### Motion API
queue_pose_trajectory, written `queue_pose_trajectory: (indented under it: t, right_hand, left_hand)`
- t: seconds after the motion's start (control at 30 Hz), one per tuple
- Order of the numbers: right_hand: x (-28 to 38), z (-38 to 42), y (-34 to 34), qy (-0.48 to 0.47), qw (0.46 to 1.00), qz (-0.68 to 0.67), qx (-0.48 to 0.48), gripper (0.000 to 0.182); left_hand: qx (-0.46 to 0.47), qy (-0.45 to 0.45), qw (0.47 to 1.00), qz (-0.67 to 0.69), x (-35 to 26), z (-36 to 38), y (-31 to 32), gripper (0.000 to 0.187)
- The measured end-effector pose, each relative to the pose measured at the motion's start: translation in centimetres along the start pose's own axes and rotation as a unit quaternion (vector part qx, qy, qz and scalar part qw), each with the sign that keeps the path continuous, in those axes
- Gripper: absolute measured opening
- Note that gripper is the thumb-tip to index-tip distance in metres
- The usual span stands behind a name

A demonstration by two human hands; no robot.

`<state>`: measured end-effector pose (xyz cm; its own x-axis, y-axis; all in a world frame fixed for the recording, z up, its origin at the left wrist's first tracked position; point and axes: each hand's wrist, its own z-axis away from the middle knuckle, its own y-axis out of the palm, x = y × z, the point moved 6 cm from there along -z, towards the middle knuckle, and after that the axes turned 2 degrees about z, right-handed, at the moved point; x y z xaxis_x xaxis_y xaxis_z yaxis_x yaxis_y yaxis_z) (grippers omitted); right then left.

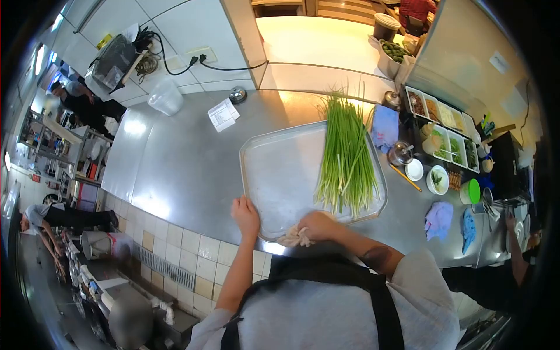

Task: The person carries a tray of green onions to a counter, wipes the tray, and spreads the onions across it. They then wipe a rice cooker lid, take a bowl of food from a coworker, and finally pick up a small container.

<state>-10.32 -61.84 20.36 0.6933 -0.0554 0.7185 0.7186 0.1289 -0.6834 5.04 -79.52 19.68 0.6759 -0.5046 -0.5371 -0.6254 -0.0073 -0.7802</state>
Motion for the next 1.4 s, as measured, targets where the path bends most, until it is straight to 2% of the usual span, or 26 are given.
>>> queue_pose_trajectory:
  t: [0.13,0.23,0.33,0.43,0.47,0.53,0.6,0.67,0.73,0.8,0.83,0.87,0.97,1.03,1.1,1.17,1.27,1.37,1.4]
  right_hand:
    - [-3.2,3.5,-2.3,0.154,0.988,-0.012,-0.001,0.027]
    - [-4.4,5.6,-3.8,0.148,0.986,0.014,-0.074,0.029]
    - [-5.2,7.3,-4.8,0.191,0.978,-0.015,-0.08,0.03]
    - [-6.7,8.2,-5.6,0.169,0.981,-0.056,-0.082,0.03]
    - [-7.5,9.3,-5.9,0.201,0.958,-0.184,-0.095,0.031]
    - [-9.2,11.8,-6.6,0.245,0.861,-0.429,-0.12,0.032]
    - [-8.1,17.0,-10.9,0.225,0.801,-0.501,-0.239,0.034]
    - [-10.5,22.6,-12.4,0.233,0.756,-0.529,-0.307,0.036]
    - [-12.2,27.7,-13.7,0.268,0.774,-0.456,-0.349,0.034]
    - [-10.5,29.3,-15.6,0.317,0.854,-0.256,-0.323,0.035]
    - [-9.5,30.0,-16.5,0.338,0.879,-0.15,-0.302,0.035]
    - [-7.5,29.2,-17.4,0.322,0.89,0.011,-0.323,0.034]
    - [-7.4,24.7,-18.1,0.27,0.869,0.01,-0.415,0.037]
    - [-11.0,20.1,-16.3,0.264,0.812,-0.238,-0.464,0.042]
    - [-13.0,15.0,-16.4,0.265,0.82,-0.213,-0.461,0.049]
    - [-14.8,11.3,-16.3,0.339,0.819,-0.044,-0.461,0.059]
    - [-14.2,7.2,-15.6,0.311,0.788,0.11,-0.519,0.058]
    - [-13.1,5.2,-13.3,0.31,0.784,0.138,-0.52,0.059]
    - [-13.9,5.0,-12.8,0.288,0.805,-0.012,-0.519,0.058]
  left_hand:
    - [-0.028,0.017,0.999,-0.011,-0.1,0.1,-0.1,0.024]
    - [-0.034,0.012,0.998,-0.043,-0.1,0.3,0.0,0.026]
    - [-0.028,-0.002,0.997,-0.065,0.0,0.4,-0.1,0.027]
    - [-0.022,0.004,0.997,-0.08,-0.1,0.2,-0.2,0.027]
    - [-0.022,0.008,0.996,-0.084,0.0,0.1,-0.1,0.028]
    - [-0.013,0.015,0.996,-0.085,0.2,-0.1,-0.3,0.028]
    - [-0.007,0.023,0.995,-0.092,0.6,-0.1,-0.8,0.031]
    - [-0.002,0.033,0.994,-0.101,0.6,-0.1,-1.4,0.036]
    - [-0.042,0.056,0.986,-0.152,-1.8,0.1,-3.0,0.039]
    - [-0.068,0.078,0.979,-0.176,-4.4,-0.3,-3.9,0.041]
    - [-0.073,0.087,0.978,-0.176,-5.4,-0.4,-4.0,0.042]
    - [-0.078,0.094,0.977,-0.176,-6.3,-0.3,-3.8,0.043]
    - [0.023,0.139,0.988,0.071,-8.5,-1.9,1.1,0.043]
    - [0.133,0.115,0.968,0.181,-10.5,-3.1,6.8,0.044]
    - [0.197,0.023,0.939,0.282,-13.7,-3.4,11.7,0.044]
    - [0.262,-0.086,0.886,0.373,-15.0,-3.0,18.3,0.044]
    - [0.364,-0.234,0.768,0.473,-20.9,-2.1,17.8,0.043]
    - [0.426,-0.238,0.692,0.532,-21.3,-1.0,19.4,0.037]
    - [0.426,-0.258,0.69,0.526,-21.0,-0.7,19.2,0.031]
